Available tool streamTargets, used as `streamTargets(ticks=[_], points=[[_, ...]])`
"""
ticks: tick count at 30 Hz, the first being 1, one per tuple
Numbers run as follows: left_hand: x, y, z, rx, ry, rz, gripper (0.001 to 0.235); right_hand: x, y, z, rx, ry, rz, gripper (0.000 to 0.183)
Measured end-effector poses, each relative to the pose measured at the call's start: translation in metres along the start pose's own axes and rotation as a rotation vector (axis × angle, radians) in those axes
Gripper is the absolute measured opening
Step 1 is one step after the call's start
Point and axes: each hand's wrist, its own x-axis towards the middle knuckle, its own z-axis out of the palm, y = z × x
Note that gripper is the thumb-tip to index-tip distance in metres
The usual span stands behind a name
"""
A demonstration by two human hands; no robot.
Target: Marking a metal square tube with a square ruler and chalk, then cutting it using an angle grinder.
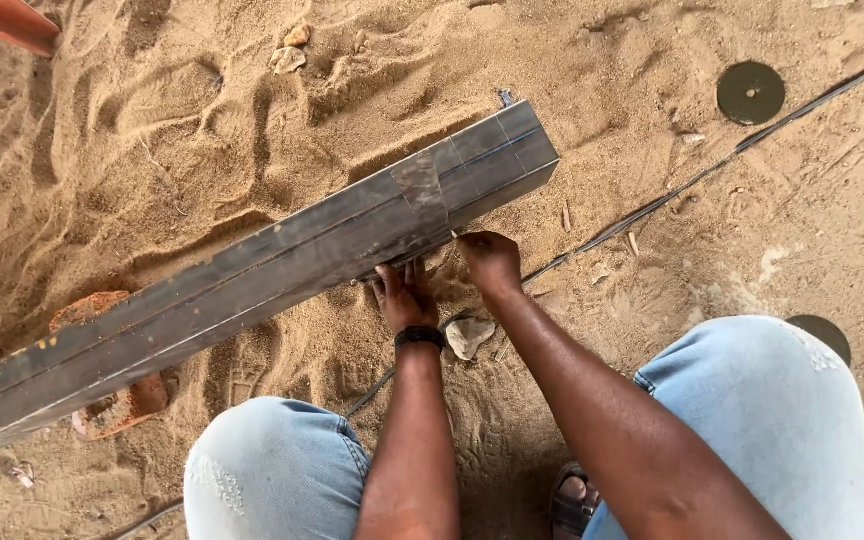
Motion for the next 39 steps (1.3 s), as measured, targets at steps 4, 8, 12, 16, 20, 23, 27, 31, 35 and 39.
streamTargets(ticks=[4, 8, 12, 16, 20, 23, 27, 31, 35, 39], points=[[0.015, -0.006, -0.018, 0.006, -0.076, 0.024, 0.09, -0.007, -0.016, -0.002, 0.014, -0.009, 0.05, 0.024], [0.001, 0.002, 0.001, 0.024, 0.07, -0.002, 0.09, -0.023, -0.036, -0.009, 0.201, -0.031, 0.134, 0.021], [-0.004, 0.004, 0.006, 0.031, 0.055, -0.014, 0.089, -0.03, -0.057, -0.029, 0.314, -0.144, 0.035, 0.017], [0.004, 0.0, -0.004, 0.039, -0.03, -0.01, 0.085, -0.064, -0.157, -0.067, 0.505, -0.218, -0.114, 0.008], [-0.004, 0.004, 0.003, 0.024, 0.014, -0.026, 0.081, -0.074, -0.2, -0.133, 0.423, -0.095, -0.203, 0.012], [-0.004, 0.0, 0.007, 0.03, 0.043, -0.048, 0.077, -0.088, -0.211, -0.172, 0.374, -0.067, -0.362, 0.012], [-0.01, -0.016, 0.015, 0.008, -0.026, -0.048, 0.068, -0.08, -0.199, -0.183, 0.364, 0.032, -0.302, 0.011], [0.017, -0.053, -0.019, 0.001, -0.052, -0.042, 0.057, -0.06, -0.19, -0.169, 0.423, 0.096, -0.182, 0.01], [-0.004, -0.045, 0.011, 0.012, 0.014, -0.062, 0.06, -0.032, -0.171, -0.153, 0.448, 0.075, -0.157, 0.009], [-0.009, -0.041, 0.017, 0.063, 0.044, -0.089, 0.061, -0.018, -0.162, -0.145, 0.376, 0.094, -0.165, 0.007]])
